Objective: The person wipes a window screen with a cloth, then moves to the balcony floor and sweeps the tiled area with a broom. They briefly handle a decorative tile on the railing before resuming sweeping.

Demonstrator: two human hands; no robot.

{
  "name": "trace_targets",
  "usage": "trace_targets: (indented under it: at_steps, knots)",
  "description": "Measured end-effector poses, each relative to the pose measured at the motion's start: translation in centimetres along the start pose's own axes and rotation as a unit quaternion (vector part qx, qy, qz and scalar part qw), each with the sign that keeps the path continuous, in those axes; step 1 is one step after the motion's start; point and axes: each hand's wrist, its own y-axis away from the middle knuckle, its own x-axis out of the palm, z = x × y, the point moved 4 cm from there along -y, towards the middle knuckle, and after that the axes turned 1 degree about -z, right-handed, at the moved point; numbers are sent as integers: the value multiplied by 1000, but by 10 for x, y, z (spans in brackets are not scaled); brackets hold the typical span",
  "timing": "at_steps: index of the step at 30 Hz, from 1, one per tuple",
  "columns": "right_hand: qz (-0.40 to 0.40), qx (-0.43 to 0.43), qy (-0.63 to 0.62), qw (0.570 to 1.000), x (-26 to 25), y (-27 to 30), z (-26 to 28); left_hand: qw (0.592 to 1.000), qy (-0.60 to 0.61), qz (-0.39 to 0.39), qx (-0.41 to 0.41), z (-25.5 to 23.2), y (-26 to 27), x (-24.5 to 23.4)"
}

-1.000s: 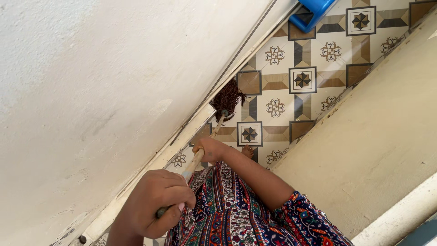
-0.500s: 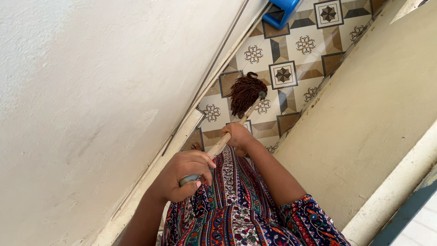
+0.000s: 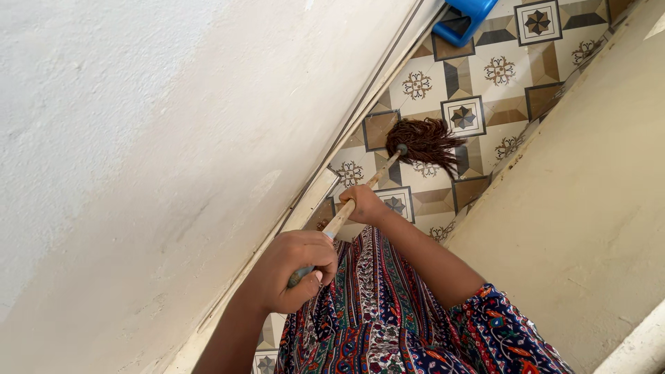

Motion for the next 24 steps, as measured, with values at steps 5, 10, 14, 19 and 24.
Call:
trace_targets:
  at_steps: [5,10,14,19,24]
  knots:
    - [91,-39,-112,989,22,-46,39,983,-37,-141,-115,-43,-33,-18]
    - [44,-7,-262,964,16,-51,67,978,-27,-172,-111,-41,-51,-26]
    - [-49,-53,-228,971,9,-26,82,995,-66,-69,-41,-43,-28,-9]
    - [-75,-37,-134,987,4,-12,87,998,-56,6,16,-43,-9,5]
    - [-82,37,-62,994,-27,0,68,998,-29,43,46,-25,-24,13]
